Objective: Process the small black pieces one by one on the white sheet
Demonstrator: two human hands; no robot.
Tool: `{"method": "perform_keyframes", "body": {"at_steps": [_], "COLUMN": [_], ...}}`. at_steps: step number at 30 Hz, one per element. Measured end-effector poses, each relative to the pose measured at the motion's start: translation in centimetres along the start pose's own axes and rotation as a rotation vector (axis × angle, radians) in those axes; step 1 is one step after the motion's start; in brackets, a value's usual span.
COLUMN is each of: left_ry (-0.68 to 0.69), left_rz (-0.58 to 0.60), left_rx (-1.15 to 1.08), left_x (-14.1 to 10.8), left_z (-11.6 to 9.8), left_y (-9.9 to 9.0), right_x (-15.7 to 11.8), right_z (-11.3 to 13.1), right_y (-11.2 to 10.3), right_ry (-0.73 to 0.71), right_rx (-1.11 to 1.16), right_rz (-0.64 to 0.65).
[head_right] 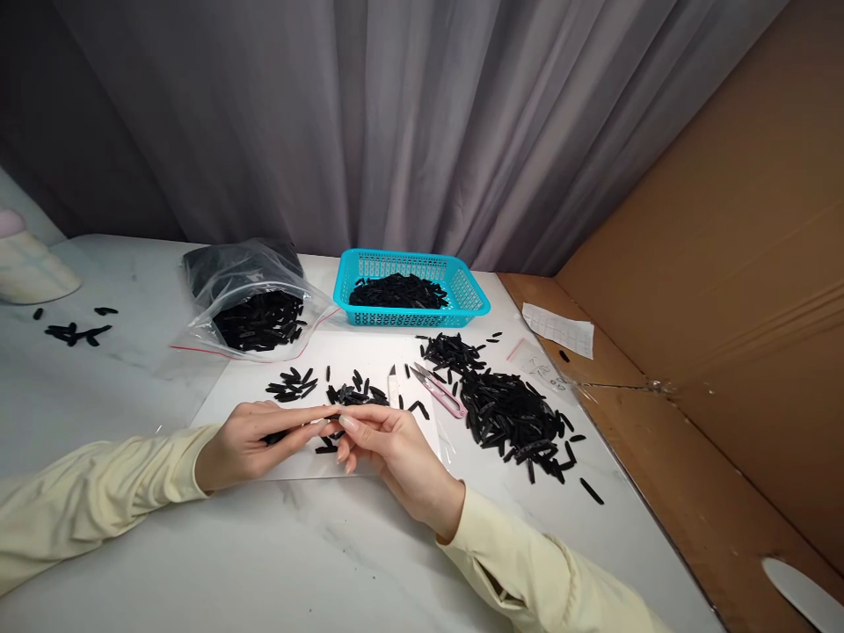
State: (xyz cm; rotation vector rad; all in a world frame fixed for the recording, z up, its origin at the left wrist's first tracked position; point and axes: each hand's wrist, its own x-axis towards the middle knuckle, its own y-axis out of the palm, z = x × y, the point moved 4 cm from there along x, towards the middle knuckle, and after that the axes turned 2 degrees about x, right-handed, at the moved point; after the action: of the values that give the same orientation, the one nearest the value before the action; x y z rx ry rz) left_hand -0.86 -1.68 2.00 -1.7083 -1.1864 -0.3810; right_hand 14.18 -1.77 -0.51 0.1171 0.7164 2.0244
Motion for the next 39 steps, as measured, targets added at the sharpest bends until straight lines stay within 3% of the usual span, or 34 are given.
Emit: {"method": "perform_keyframes", "body": {"at_steps": [10, 12, 15, 18, 20, 21, 23, 25, 28, 31, 33, 35, 39], "left_ry": [-0.137, -0.252, -0.56, -0.883, -1.026, -1.07, -1.124, -1.153, -1.161, -1.114, -1.059, -0.993, -0.868], "left_rz": [0.054, 0.08, 0.103, 0.136, 0.194, 0.209, 0.203, 0.153, 0.089, 0.042, -0.014, -0.072, -0.084], "left_rx": [-0.045, -0.081, -0.288, -0.625, -0.831, -0.932, -1.116, -1.239, -1.318, -1.224, -1.123, -1.054, -0.958], "left_x": [-0.5, -0.5, -0.2, 0.2, 0.3, 0.4, 0.6, 0.6, 0.6, 0.8, 1.0, 1.3, 1.6], "left_z": [0.6, 1.0, 2.1, 3.4, 4.1, 4.4, 5.0, 5.6, 6.2, 6.3, 6.2, 5.9, 5.4], "left_y": [0.2, 0.3, 0.6, 1.1, 1.3, 1.3, 1.3, 1.2, 1.2, 0.9, 0.7, 0.6, 0.9], "right_x": [0.0, -0.2, -0.1, 1.1, 2.8, 3.9, 5.9, 7.4, 7.8, 6.8, 5.8, 4.9, 2.4], "right_z": [-0.3, -0.1, 2.0, 6.8, 10.9, 12.8, 15.4, 16.3, 14.2, 10.0, 7.7, 6.7, 5.6], "right_y": [-0.3, -0.3, -1.1, -2.6, -3.3, -3.3, -3.2, -2.0, 1.6, 5.3, 6.5, 6.1, 2.1], "right_ry": [-0.004, -0.03, -0.137, -0.328, -0.487, -0.559, -0.621, -0.691, -0.757, -0.782, -0.79, -0.737, -0.468], "right_rx": [0.013, -0.01, -0.121, -0.449, -0.884, -1.172, -1.353, -1.48, -1.633, -1.858, -1.986, -1.929, -1.624], "right_rz": [-0.03, -0.055, -0.154, -0.28, -0.347, -0.389, -0.417, -0.406, -0.269, 0.013, 0.166, 0.165, 0.02]}}
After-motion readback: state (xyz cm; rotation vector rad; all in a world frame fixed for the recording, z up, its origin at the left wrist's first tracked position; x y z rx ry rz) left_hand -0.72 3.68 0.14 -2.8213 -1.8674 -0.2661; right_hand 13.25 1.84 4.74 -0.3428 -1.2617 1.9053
